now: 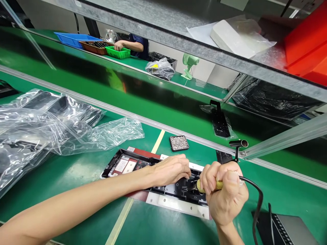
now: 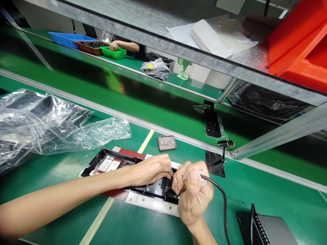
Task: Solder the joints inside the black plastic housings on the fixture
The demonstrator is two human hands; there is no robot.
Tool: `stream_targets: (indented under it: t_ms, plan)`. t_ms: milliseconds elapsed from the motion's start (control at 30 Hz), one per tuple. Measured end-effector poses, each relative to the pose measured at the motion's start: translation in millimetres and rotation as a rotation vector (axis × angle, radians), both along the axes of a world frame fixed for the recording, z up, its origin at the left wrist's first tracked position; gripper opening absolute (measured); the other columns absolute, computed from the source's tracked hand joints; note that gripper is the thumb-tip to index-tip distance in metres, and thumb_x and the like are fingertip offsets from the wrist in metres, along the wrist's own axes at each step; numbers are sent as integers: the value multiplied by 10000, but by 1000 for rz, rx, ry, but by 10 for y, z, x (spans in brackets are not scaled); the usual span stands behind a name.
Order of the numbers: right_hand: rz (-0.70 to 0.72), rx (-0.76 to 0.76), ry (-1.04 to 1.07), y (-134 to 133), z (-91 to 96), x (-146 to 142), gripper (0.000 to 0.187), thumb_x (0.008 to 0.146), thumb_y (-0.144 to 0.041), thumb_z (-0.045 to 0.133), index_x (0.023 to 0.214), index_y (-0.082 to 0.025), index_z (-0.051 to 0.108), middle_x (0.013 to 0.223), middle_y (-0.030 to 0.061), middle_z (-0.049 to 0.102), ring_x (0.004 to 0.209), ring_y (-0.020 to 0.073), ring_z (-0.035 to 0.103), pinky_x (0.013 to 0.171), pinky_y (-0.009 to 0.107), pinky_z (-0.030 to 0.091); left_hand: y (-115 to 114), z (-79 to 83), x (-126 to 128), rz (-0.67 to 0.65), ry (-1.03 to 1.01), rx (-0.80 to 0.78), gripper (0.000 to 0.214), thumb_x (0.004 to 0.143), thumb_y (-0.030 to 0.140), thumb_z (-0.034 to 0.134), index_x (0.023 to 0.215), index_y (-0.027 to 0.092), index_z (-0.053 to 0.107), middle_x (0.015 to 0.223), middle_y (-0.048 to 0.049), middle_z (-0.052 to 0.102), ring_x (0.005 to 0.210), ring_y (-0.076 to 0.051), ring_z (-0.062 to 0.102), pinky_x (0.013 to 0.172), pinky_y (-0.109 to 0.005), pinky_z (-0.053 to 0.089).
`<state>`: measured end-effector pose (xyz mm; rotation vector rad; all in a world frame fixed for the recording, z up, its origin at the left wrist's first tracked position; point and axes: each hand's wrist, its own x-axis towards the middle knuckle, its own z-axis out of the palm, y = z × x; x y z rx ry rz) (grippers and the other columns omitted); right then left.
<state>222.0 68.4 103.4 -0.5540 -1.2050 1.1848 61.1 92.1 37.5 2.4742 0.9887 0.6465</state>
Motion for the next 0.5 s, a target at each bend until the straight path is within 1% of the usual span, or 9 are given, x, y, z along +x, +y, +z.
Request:
stream_targets:
  t_ms: [233, 367, 500]
  plan:
    - [7, -8, -2, 1, -17, 8, 287, 1013, -306, 457, 744, -206, 470, 543, -60, 428, 440, 80, 409, 387, 196, 356, -24, -68, -31, -19, -12, 43, 243, 995, 188, 464, 1071, 173, 694, 944, -77, 681, 905, -192, 557, 802, -285, 457]
    - [2, -6, -7, 8, -16, 9, 284, 1011, -313, 461, 747, -209, 469, 542, -62, 426, 440, 81, 406, 387, 195, 354, -64, -50, -82, -30, -26, 53, 258, 994, 148, 439, 1125, 169, 661, 929, -82, 684, 910, -197, 565, 811, -295, 467]
    - [-5, -9, -12, 7, -13, 7, 286, 1008, -316, 469, 742, -210, 466, 540, -62, 425, 439, 82, 408, 387, 194, 350, -153, -26, -132, -44, 9, 93, 311, 975, 72, 411, 1156, 168, 645, 971, -92, 680, 951, -204, 568, 821, -304, 475]
